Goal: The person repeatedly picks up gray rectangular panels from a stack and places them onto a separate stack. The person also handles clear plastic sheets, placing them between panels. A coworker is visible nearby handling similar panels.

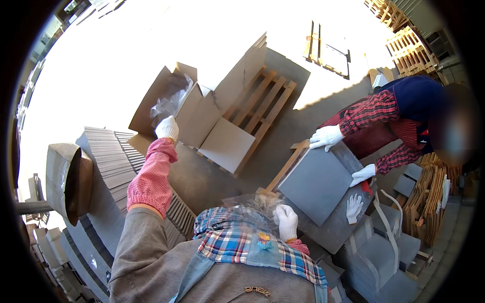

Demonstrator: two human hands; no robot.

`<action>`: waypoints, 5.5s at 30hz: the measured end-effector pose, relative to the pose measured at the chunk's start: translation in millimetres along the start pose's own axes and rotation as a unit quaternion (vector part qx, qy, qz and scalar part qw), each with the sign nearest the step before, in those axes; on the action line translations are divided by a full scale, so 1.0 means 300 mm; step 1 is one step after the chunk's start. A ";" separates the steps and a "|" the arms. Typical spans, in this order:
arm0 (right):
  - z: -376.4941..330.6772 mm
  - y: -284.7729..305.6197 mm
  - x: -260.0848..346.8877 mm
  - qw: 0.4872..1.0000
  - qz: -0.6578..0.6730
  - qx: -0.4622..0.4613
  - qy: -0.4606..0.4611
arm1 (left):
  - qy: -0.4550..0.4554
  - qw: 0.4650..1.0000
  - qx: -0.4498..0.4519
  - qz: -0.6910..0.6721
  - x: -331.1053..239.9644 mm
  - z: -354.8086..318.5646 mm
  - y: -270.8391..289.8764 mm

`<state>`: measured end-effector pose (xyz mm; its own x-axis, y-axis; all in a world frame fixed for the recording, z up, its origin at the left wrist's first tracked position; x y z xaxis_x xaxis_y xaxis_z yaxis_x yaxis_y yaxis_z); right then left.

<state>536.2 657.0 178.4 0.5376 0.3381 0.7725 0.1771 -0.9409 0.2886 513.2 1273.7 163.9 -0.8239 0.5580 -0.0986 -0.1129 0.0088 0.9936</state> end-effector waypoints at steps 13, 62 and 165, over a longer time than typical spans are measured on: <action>0.099 -0.150 0.182 0.997 0.005 -0.050 0.063 | -0.066 0.996 0.047 0.024 -0.060 -0.049 0.414; 0.775 0.966 -0.203 0.953 0.169 -0.250 -0.027 | -0.088 0.887 0.181 -0.416 -1.731 -1.067 -0.318; 0.373 0.867 -0.040 0.818 -0.312 -0.415 0.249 | -0.719 0.676 -0.028 -0.158 -2.248 -1.502 -0.293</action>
<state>668.0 406.1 180.9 0.1178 0.9077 0.4028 -0.4422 -0.3153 0.8397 828.5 522.6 118.1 0.6341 0.7653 -0.1103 -0.2102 0.3079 0.9279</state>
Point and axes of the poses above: each hand's wrist, its own z-axis towards the middle knuckle, its own y-axis out of the back of the hand, x = y × z, the point moved 8 cm from there along z, towards the middle knuckle, and after that the axes turned 12 degrees about -x, right-handed, at the moved point
